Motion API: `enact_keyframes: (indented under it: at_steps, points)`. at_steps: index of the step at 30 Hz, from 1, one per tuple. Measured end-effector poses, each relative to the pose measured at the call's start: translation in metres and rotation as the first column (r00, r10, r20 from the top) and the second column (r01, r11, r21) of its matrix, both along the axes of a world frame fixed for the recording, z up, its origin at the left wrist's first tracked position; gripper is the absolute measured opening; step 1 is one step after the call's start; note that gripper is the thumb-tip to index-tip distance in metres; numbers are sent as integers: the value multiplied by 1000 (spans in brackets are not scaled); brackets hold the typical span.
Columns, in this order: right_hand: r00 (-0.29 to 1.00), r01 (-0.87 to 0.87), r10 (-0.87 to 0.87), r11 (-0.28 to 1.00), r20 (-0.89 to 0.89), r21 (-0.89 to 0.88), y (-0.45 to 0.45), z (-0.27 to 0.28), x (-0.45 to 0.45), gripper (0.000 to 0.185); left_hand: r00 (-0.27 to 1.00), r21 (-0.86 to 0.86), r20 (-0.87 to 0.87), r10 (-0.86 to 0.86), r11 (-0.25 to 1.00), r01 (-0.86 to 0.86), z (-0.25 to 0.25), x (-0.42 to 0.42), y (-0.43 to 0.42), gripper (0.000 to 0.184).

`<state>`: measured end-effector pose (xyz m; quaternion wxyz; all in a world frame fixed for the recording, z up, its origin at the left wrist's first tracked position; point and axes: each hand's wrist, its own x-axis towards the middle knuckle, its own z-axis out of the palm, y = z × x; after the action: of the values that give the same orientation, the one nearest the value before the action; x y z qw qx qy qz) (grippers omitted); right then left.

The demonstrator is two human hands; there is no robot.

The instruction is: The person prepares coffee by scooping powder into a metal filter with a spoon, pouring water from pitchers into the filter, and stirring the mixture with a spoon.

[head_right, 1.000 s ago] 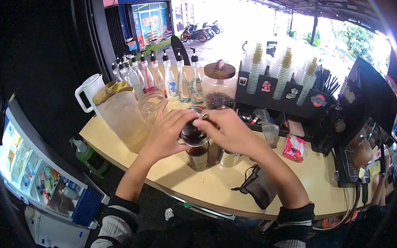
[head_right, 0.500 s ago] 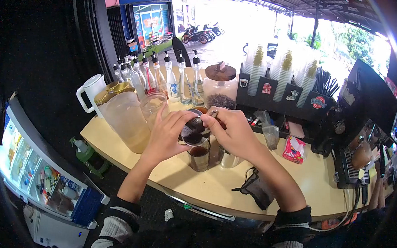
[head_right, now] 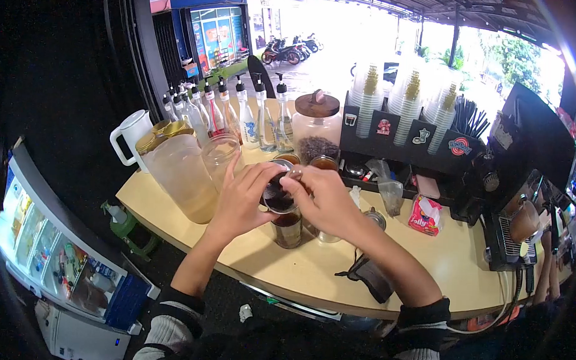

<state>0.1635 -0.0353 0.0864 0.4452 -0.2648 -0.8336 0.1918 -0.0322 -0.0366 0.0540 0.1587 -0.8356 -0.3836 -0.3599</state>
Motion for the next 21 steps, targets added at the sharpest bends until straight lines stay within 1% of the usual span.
enact_keyframes:
  at_steps: [1,2,4,6,8,9,10,12,13,14,16,17,21]
  points:
    - [996,63,-61,997,65,-33,3,3,2,21,1000,-1,-1,0,1000,0,0,0,0,79]
    - [996,63,-61,997,64,-36,3,4,1,21,1000,-3,3,4,1000,-4,0,-1,-1,79]
    - [997,4,-9,998,82,62,3,6,-2,23,1000,-3,9,8,1000,-8,0,0,0,80]
    - [998,3,-9,996,61,90,6,-1,-2,25,999,-5,34,11,1000,-11,-1,0,0,80]
    - [995,95,-94,995,39,-6,7,2,2,27,999,-3,50,10,1000,-10,-3,-2,-1,81]
    - [994,108,-108,993,-10,-53,8,7,3,29,998,-3,66,8,1000,-8,-4,-3,-1,81]
    - [994,108,-109,993,-10,-56,8,5,2,29,998,-5,66,8,1000,-7,-5,-3,-1,81]
    - [997,19,-31,983,-63,-182,8,1,1,30,992,2,126,-10,1000,10,-5,-3,0,82]
    - [1000,11,-12,985,-6,-172,7,-3,1,31,992,1,126,-12,1000,12,-6,-2,1,82]
    - [1000,14,-15,985,-6,-173,6,-6,0,31,989,-13,146,-4,1000,6,-7,-2,1,82]
    - [986,-62,34,984,-164,-169,5,-9,-3,30,986,-29,165,5,1000,0,-8,-2,1,82]
    - [986,-3,-30,980,-164,-200,1,-5,-1,30,983,-24,183,3,1000,1,-9,-2,1,82]
    - [979,-44,0,977,-206,-209,9,-17,1,29,980,-37,200,9,999,-1,-9,-2,2,81]
